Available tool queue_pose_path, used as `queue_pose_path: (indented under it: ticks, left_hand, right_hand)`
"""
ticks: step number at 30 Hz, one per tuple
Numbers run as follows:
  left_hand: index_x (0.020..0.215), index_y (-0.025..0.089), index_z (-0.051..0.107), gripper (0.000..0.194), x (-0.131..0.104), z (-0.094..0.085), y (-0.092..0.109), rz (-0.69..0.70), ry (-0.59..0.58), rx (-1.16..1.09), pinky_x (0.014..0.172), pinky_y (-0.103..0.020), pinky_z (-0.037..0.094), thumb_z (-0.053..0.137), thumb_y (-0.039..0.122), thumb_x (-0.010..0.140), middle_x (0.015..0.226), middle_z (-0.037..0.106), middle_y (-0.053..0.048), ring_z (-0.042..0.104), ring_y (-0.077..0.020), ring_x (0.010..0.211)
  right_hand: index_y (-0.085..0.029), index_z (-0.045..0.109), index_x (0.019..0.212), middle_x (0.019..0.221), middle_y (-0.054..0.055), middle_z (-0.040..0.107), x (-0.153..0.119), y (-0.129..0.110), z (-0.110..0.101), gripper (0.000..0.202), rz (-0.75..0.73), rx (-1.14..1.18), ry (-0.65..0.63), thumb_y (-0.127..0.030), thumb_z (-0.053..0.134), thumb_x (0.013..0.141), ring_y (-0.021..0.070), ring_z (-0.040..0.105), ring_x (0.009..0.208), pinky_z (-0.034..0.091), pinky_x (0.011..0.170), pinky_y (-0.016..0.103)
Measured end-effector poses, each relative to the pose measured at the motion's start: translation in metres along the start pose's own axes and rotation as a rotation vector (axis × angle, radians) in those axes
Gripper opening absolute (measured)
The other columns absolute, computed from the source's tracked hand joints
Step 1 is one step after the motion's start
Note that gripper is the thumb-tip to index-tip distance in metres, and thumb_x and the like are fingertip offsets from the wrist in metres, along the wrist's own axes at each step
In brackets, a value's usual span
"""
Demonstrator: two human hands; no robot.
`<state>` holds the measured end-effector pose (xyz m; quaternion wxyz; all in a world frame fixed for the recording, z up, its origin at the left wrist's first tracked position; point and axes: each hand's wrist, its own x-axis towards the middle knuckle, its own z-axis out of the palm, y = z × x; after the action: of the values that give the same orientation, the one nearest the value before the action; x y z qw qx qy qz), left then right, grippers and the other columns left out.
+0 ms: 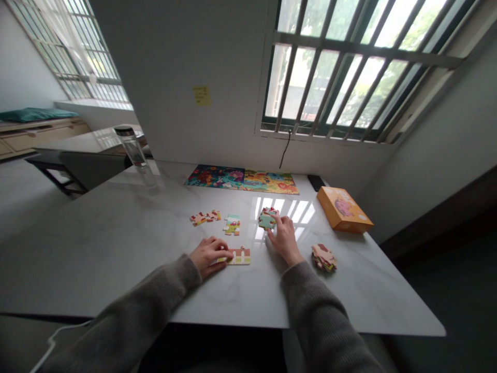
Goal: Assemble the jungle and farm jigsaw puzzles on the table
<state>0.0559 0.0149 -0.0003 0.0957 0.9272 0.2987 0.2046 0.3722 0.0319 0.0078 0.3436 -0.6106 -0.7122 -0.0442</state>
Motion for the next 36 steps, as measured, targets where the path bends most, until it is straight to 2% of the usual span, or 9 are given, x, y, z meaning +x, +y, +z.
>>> queue_pose_path:
  ticks: [3, 7, 12, 16, 22, 25, 28, 32, 36]
  left_hand:
    - [0.115, 0.032, 0.07, 0.025, 0.0, -0.002, 0.002, -0.007, 0.007, -0.007, 0.089, -0.04, 0.04, 0.063, 0.038, 0.091, 0.117, 0.063, -0.006, 0.053, -0.0247, 0.102]
    - [0.127, 0.028, 0.062, 0.04, 0.0, -0.007, 0.005, -0.037, 0.075, -0.02, 0.091, -0.044, 0.039, 0.062, 0.041, 0.089, 0.13, 0.055, -0.01, 0.053, -0.0273, 0.107]
    - [0.124, 0.024, 0.061, 0.035, 0.0, -0.01, 0.007, -0.049, 0.12, -0.024, 0.092, -0.044, 0.039, 0.054, 0.039, 0.093, 0.131, 0.055, -0.012, 0.052, -0.0279, 0.11]
    - [0.123, 0.023, 0.063, 0.034, 0.0, -0.01, 0.006, -0.044, 0.134, -0.025, 0.092, -0.044, 0.039, 0.052, 0.036, 0.093, 0.129, 0.056, -0.012, 0.053, -0.0272, 0.108]
    - [0.116, 0.023, 0.065, 0.029, 0.001, -0.016, 0.006, -0.036, 0.159, -0.017, 0.092, -0.042, 0.039, 0.05, 0.034, 0.095, 0.119, 0.062, -0.009, 0.054, -0.0259, 0.107]
    - [0.115, 0.022, 0.065, 0.027, 0.002, -0.019, 0.003, -0.057, 0.181, 0.004, 0.092, -0.042, 0.039, 0.05, 0.033, 0.095, 0.114, 0.064, -0.009, 0.055, -0.0258, 0.106]
    - [0.118, 0.022, 0.064, 0.029, 0.003, -0.02, -0.003, -0.108, 0.225, 0.023, 0.093, -0.042, 0.04, 0.053, 0.03, 0.093, 0.112, 0.065, -0.008, 0.056, -0.0264, 0.106]
    - [0.129, 0.023, 0.059, 0.04, 0.005, -0.02, -0.01, -0.127, 0.294, 0.004, 0.1, -0.044, 0.04, 0.057, 0.03, 0.089, 0.126, 0.061, -0.009, 0.053, -0.0284, 0.115]
    - [0.133, 0.024, 0.057, 0.045, 0.005, -0.02, -0.01, -0.088, 0.259, -0.016, 0.104, -0.045, 0.04, 0.061, 0.032, 0.088, 0.136, 0.058, -0.01, 0.051, -0.0291, 0.121]
  right_hand:
    - [-0.02, 0.057, 0.132, 0.103, 0.011, 0.052, 0.005, 0.012, 0.007, 0.05, 0.016, -0.066, -0.037, -0.033, 0.062, 0.084, 0.0295, 0.05, 0.098, 0.047, 0.092, 0.046]
    - [-0.021, 0.061, 0.128, 0.106, 0.011, 0.053, 0.009, 0.019, 0.012, 0.046, 0.038, -0.098, -0.079, -0.034, 0.063, 0.084, 0.0293, 0.051, 0.099, 0.048, 0.09, 0.045]
    - [-0.022, 0.062, 0.123, 0.106, 0.011, 0.053, 0.011, 0.022, 0.012, 0.041, 0.034, -0.081, -0.094, -0.032, 0.065, 0.084, 0.0295, 0.052, 0.1, 0.048, 0.089, 0.046]
    - [-0.019, 0.063, 0.118, 0.111, 0.013, 0.053, 0.01, 0.014, 0.006, 0.04, 0.006, -0.083, -0.077, -0.031, 0.069, 0.081, 0.031, 0.051, 0.105, 0.049, 0.091, 0.046]
    - [-0.019, 0.064, 0.112, 0.116, 0.014, 0.059, 0.009, -0.003, -0.004, 0.034, -0.073, -0.148, -0.05, -0.033, 0.069, 0.082, 0.033, 0.052, 0.109, 0.049, 0.094, 0.05]
    - [-0.019, 0.063, 0.115, 0.113, 0.012, 0.062, 0.008, -0.016, -0.003, 0.034, -0.148, -0.038, -0.039, -0.029, 0.068, 0.083, 0.0313, 0.054, 0.111, 0.048, 0.098, 0.05]
    - [-0.019, 0.06, 0.123, 0.116, 0.012, 0.063, 0.003, -0.042, -0.001, 0.039, -0.251, 0.105, -0.063, -0.027, 0.066, 0.086, 0.0297, 0.055, 0.114, 0.047, 0.099, 0.048]
    - [-0.021, 0.056, 0.13, 0.118, 0.012, 0.063, -0.007, -0.081, -0.001, 0.043, -0.352, 0.167, -0.154, -0.026, 0.065, 0.088, 0.0291, 0.056, 0.11, 0.048, 0.095, 0.047]
    - [-0.022, 0.056, 0.13, 0.117, 0.012, 0.064, -0.014, -0.1, 0.0, 0.043, -0.414, 0.167, -0.196, -0.025, 0.066, 0.088, 0.0292, 0.055, 0.106, 0.048, 0.092, 0.046]
